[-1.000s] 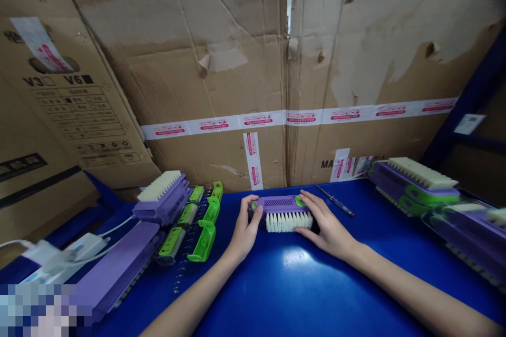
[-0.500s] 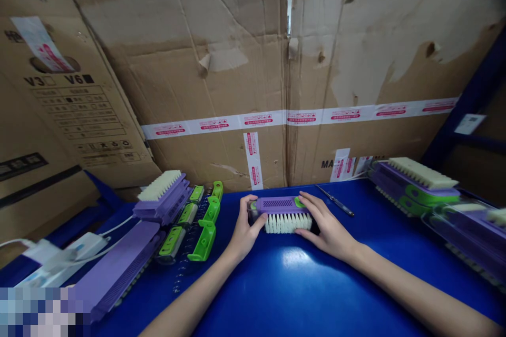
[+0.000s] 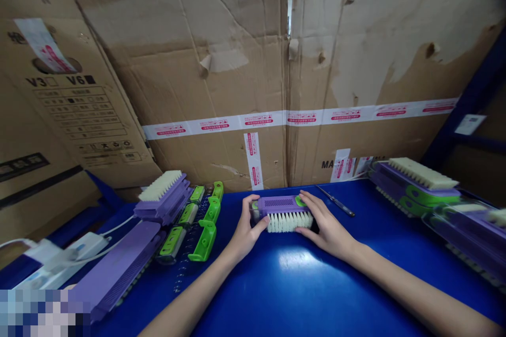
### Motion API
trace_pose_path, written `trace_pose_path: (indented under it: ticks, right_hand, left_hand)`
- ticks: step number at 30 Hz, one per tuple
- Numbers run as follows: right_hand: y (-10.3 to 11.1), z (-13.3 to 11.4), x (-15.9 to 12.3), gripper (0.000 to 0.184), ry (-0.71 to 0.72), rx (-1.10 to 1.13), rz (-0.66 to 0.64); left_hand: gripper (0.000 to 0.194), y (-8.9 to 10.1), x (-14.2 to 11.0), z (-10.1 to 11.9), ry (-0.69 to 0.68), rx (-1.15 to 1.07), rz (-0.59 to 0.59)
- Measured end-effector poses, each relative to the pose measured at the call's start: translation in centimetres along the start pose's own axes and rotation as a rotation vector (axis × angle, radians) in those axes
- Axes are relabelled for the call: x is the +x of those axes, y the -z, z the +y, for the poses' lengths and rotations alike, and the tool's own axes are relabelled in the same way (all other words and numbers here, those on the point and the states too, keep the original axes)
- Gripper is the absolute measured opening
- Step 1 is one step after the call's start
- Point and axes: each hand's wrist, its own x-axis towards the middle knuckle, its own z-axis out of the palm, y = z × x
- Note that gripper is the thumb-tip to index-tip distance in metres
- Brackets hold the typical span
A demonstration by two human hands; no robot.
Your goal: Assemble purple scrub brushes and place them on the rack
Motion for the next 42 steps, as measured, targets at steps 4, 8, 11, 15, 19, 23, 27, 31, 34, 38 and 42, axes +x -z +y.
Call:
trace_pose_path:
  ticks: [4, 8, 11, 15, 19, 23, 27, 31, 34, 38, 42]
  right_hand:
    - [-0.04, 0.06, -0.03, 0.072, -0.003, 0.004, 0.002]
    - [-0.11, 0.21, -0.05, 0.071, -0.002, 0.004, 0.004]
    - [-0.18, 0.31, -0.09, 0.071, -0.001, 0.006, 0.002]
    - [-0.26, 0.35, -0.11, 0.071, -0.001, 0.009, 0.006]
    - [-0.27, 0.31, -0.06, 0.071, -0.003, 0.006, 0.006]
    - [-0.23, 0.24, -0.12, 0.070, -0.006, 0.007, 0.009]
    - [-0.13, 0.15, -0.20, 0.070, -0.008, 0.011, 0.014]
    - [-0.09, 0.13, -0.14, 0.069, -0.006, 0.019, 0.027]
    - [-0.08, 0.16, -0.12, 0.069, 0.000, 0.022, 0.038]
    - [0.02, 0.14, -0.20, 0.069, 0.001, 0.019, 0.041]
    - [0.05, 0.12, -0.20, 0.070, -0.003, 0.017, 0.034]
  left_hand:
    - [0.048, -0.01, -0.02, -0.03, -0.006, 0.000, -0.007]
    - [0.051, 0.02, -0.02, 0.05, 0.008, -0.006, -0.026]
    - [0.054, 0.07, 0.03, -0.15, 0.004, -0.009, -0.031]
    - [0.057, 0.14, 0.10, -0.44, -0.004, -0.015, -0.030]
    - [0.054, 0.15, 0.10, -0.34, 0.002, -0.032, -0.032]
    - [0.050, 0.09, 0.08, -0.17, 0.018, -0.062, -0.016]
    - [0.043, -0.03, 0.10, -0.08, 0.025, -0.054, 0.033]
    - [0.042, -0.12, 0.20, -0.10, 0.036, -0.064, 0.046]
    - [0.040, -0.15, 0.32, -0.27, 0.054, -0.077, 0.061]
    - [0.038, -0.14, 0.41, -0.49, 0.051, -0.078, 0.068]
    - [0.042, -0.15, 0.33, -0.29, 0.031, -0.049, 0.060]
